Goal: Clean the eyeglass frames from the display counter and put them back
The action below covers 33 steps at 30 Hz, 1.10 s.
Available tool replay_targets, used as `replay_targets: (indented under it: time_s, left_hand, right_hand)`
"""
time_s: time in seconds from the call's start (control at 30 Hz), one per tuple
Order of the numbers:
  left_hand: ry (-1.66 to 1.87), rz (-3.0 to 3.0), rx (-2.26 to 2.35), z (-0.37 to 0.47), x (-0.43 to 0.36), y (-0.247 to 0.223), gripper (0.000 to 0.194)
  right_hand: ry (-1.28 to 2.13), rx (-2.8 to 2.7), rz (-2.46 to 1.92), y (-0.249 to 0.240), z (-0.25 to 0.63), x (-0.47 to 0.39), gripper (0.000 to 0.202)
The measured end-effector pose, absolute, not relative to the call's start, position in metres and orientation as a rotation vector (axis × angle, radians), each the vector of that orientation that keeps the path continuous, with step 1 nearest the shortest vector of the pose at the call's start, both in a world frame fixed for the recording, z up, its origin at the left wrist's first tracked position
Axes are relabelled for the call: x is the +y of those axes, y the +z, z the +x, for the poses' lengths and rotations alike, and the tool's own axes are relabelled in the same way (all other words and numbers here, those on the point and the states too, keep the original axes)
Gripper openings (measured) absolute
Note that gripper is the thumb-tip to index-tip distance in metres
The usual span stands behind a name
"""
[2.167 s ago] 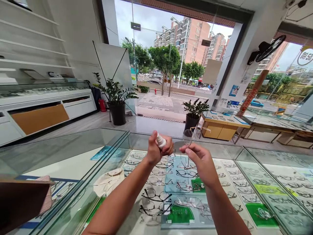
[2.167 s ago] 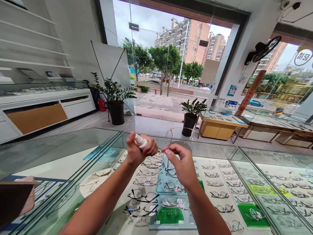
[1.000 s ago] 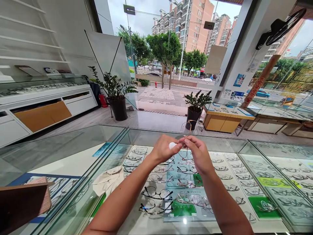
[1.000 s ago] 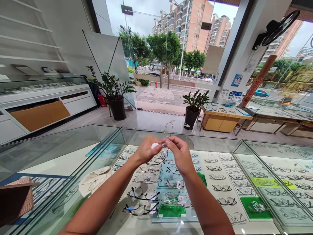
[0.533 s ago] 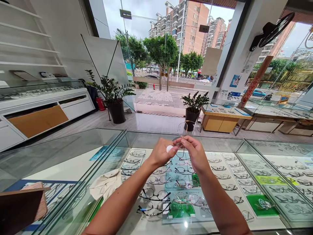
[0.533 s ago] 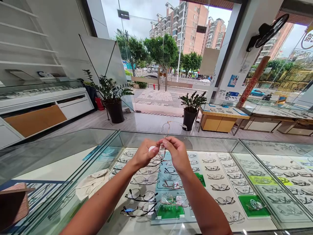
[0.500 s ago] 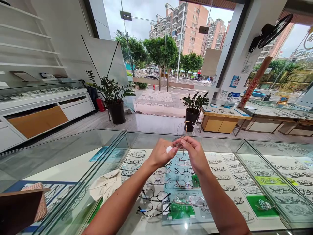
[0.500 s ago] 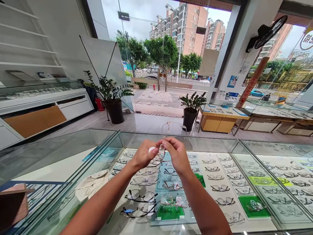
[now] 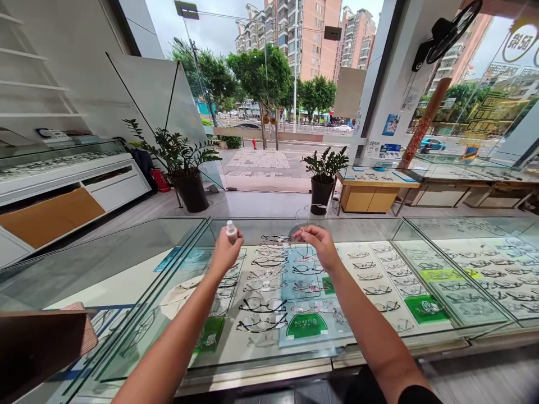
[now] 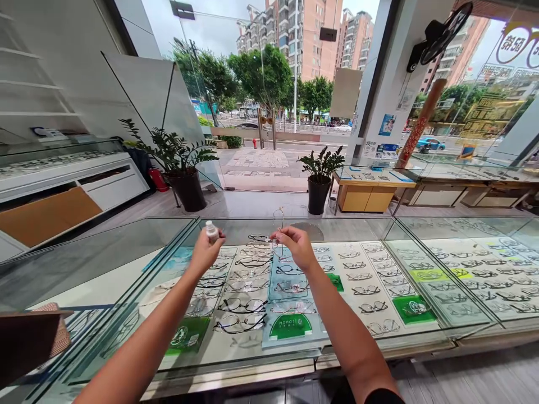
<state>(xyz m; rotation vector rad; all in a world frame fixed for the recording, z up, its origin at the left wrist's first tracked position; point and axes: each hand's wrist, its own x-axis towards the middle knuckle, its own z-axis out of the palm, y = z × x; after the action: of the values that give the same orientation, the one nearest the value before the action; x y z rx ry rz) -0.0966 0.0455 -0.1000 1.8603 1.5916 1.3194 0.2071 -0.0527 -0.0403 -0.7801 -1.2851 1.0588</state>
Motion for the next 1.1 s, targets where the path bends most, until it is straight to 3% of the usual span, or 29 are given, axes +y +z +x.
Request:
replay_targets:
  time_s: [0.27,0.7,0.9,1.0,1.1]
  left_hand:
    - [1.299,1.779,1.975,-0.15,0.051,-0.157,0.039]
    - [1.11,1.744,2.104,-0.163,0.063,-0.179,0.046]
    - [1.294,1.817,2.174,-0.155,0.038,-0.156,0.077]
    - [1.29,1.934,2.261,-0.167,0.008,-0.134,0.061]
    - [0.888,1.94,2.377,-0.193,-0.022,-0.126,0.04]
  right_hand:
    - [0.995,-1.192,-0.814,-0.094,0.216,-0.044,0.03]
    - [0.93,-1.19,-0.897,-0.117,0.221,-0.04,0.029]
    - [0.893,-1.196,-0.922,-0.117,0.222,-0.04,0.029]
    - [0.873,-1.179,-0.932,-0.119,0.225,-0.039,0.029]
    - [0.87,-1.171,-0.941,-0.123,0.229,-0.038,0.029]
